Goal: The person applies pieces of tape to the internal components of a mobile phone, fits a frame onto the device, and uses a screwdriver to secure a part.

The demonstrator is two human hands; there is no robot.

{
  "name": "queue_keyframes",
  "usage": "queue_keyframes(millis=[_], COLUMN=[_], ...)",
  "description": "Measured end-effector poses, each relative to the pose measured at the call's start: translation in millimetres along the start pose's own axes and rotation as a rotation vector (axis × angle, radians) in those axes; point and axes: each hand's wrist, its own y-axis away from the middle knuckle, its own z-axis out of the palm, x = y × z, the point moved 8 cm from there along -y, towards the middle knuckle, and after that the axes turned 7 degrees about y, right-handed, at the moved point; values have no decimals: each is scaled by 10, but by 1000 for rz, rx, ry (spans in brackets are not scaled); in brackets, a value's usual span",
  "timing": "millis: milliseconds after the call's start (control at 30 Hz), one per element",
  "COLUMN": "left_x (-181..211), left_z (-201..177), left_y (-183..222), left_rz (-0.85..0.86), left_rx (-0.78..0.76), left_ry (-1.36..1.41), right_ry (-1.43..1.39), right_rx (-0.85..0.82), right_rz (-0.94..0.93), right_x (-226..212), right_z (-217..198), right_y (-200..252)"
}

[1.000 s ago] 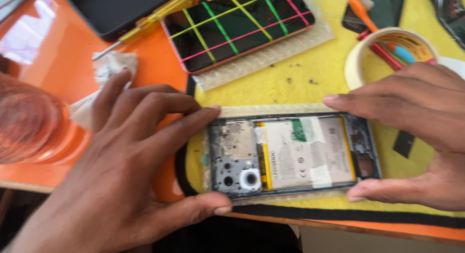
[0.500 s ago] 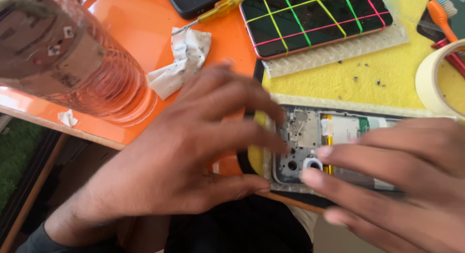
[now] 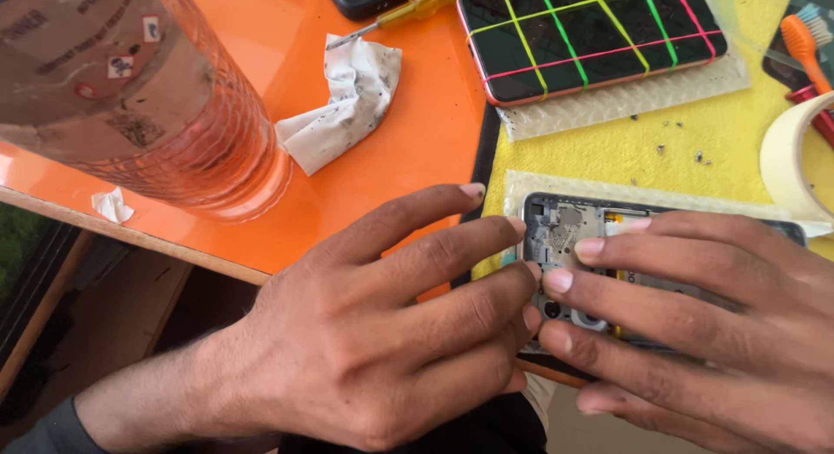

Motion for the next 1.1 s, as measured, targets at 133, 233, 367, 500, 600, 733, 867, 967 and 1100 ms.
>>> queue_keyframes(millis=[133,233,367,500,600,733,867,967,1100], left_x=[20,-26,-18,-45,-150,-256,-318,-335,-322], left_z=[45,33,19,37,80,133,160,143,141], left_y=[7,-29,-78,-124,-157,-168,-181,-182,-209], left_rz=[61,14,-15,-152,-324,-428,-469,-491,-470], left_rx=[-55,-21,-3,-2,6,-49,-75,-81,-76], left_ry=[-64,44,59,86,112,188,190,269,291], right_ry=[-28,-57,-74,21,43,-67,-101,-125,-233], right_rx=[12,-25,-47,-78,-119,-115,-98,-89,-86], right_rz=[-10,24,52,349,411,449,475,506,498], right_x=[-5,19,139,382,472,522,556,578,586], right_z=[23,0,-86,-147,-61,-15,-9,-23,-46], right_y=[23,69,199,437,500,571,589,594,602])
